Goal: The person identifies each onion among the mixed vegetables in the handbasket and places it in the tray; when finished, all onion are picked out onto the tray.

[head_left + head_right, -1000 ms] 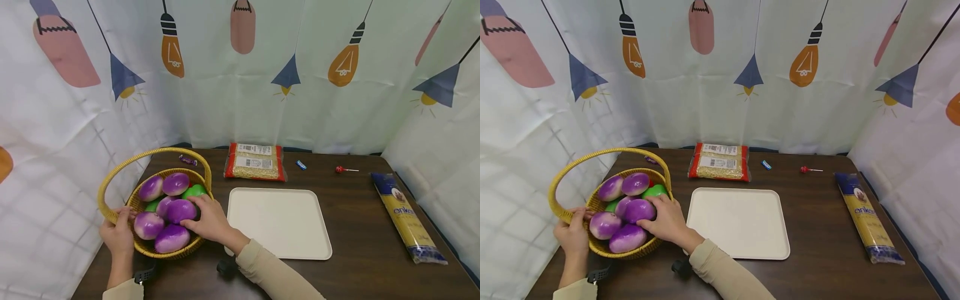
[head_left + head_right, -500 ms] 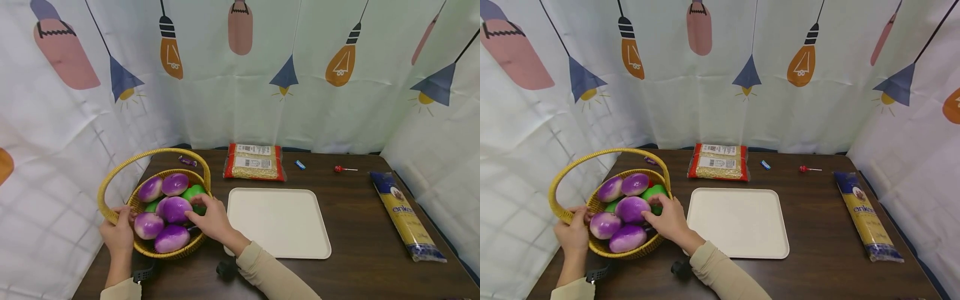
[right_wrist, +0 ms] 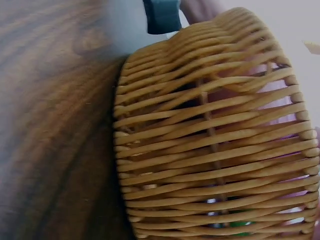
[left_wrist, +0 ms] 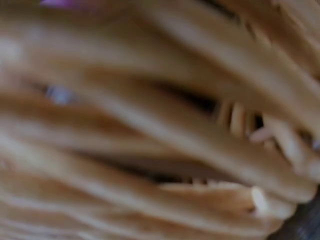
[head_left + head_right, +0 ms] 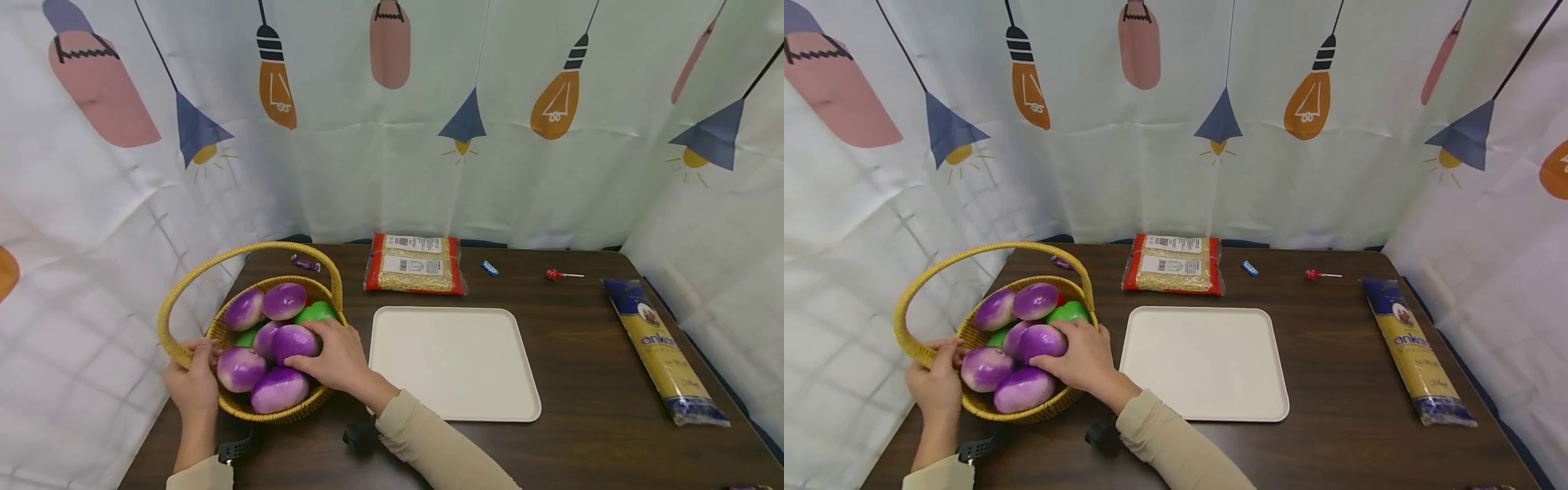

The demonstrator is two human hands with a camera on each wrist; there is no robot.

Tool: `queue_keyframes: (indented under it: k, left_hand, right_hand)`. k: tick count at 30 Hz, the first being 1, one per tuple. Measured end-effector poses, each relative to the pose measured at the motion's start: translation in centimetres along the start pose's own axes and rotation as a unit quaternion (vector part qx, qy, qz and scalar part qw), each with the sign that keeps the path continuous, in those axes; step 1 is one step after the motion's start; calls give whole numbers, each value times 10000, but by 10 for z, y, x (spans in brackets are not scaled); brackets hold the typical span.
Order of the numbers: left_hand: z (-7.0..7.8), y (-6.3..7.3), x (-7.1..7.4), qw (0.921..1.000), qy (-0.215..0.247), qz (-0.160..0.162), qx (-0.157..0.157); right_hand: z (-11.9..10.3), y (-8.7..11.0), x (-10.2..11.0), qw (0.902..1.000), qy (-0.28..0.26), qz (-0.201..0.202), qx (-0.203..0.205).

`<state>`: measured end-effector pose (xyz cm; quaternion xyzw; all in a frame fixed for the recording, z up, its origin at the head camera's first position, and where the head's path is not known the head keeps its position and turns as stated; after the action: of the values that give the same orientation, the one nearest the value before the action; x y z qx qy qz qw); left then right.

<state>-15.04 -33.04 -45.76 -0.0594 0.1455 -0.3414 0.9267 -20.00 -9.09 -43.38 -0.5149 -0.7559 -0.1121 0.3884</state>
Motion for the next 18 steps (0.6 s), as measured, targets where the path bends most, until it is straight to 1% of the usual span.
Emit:
queue_keyframes:
  k: [2,4,6,9,12,14,15,17,18]
  left_hand:
    - [0,1,1,9999,-116,-10,-34]
    - [0,1,1,9998,-184,-25,-68]
    - [1,1,1,9998,-198,-33,-82]
    - [0,0,0,9996,-249,-58,-97]
    - [0,1,0,9990,-417,-67,-112]
    - [1,1,0,9985,-522,-68,-130]
    - [1,1,0,9981,-599,-53,-138]
    - [2,1,1,9978,-639,-35,-157]
    - [2,1,2,9979,-630,-25,-176]
  right_hand:
    - [2,1,1,9988,-488,98,-13]
    - [4,4,4,9933,-1135,198,-25]
    - [5,7,11,9833,-1796,296,-63]
    - [10,11,24,9683,-2457,431,81]
    - [18,17,39,9573,-2821,577,265]
    - [27,22,49,9510,-3019,621,238]
    - [32,24,54,9492,-3076,646,174]
    - [44,28,64,9486,-3092,682,-19]
    - [51,29,68,9503,-3032,699,-128]
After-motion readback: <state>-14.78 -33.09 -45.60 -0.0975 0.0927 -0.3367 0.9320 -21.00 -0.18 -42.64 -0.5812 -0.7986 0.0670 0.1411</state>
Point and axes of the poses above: each hand's wrist, its own y-axis away from the middle knuckle, its own x-axis out of the back of the hand, z = x × y, the point moved 4 cm from there along -y, towards the middle knuckle, and after that the axes turned 2 degrees about x, right-handed, at the moved point
